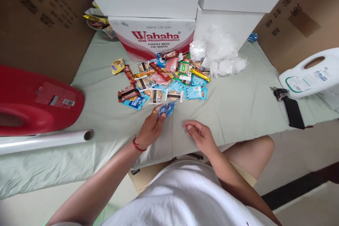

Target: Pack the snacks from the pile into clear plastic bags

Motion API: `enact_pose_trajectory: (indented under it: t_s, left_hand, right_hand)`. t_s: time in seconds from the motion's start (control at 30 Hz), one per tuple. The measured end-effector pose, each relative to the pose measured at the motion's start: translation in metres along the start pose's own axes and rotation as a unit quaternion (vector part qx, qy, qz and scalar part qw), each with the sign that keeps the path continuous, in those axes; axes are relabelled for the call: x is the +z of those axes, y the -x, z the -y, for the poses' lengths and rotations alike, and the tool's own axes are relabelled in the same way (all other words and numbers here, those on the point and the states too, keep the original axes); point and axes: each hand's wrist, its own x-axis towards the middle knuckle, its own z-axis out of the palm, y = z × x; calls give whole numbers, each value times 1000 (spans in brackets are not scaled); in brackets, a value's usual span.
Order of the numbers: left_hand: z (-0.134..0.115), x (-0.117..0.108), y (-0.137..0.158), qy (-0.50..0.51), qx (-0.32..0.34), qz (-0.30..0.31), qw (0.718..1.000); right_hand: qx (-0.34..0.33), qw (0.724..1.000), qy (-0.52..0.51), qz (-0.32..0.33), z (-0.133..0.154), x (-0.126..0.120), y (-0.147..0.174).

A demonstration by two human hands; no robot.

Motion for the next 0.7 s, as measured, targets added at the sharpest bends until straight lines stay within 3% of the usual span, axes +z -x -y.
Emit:
enact_pose_trajectory:
  t_s: [0.03, 0.1, 0.17, 0.2, 0.27, 0.37, 0.47, 0.57, 0.7]
  left_hand:
    - [-7, 6, 2, 114, -32, 3, 993]
    - [-19, 23, 7, 304, -105, 24, 946]
    - [-27, 43, 11, 405, -163, 38, 899]
    - [-28, 52, 12, 418, -184, 40, 889]
    - [-29, 67, 13, 391, -219, 41, 893]
    - [-29, 79, 8, 290, -240, 81, 923]
    - [-33, 92, 1, 226, -219, 132, 940]
    - [-38, 111, -5, 191, -172, 165, 952]
    - [-36, 134, -6, 60, -20, 201, 978]
  right_hand:
    - [14, 999, -51, 4, 3, 4, -2]
    - [27, 988, -146, 31, 11, 14, -5]
    - [37, 974, -217, 50, 16, 23, -9]
    - [45, 967, -247, 44, 16, 26, -10]
    - [62, 952, -299, 11, 14, 29, -12]
    - [68, 934, -352, -15, 7, 23, -13]
    - [55, 941, -330, -43, 3, 0, -11]
    - [31, 952, -267, -144, 3, -43, -12]
    - [-13, 932, -161, -325, 0, -137, -24]
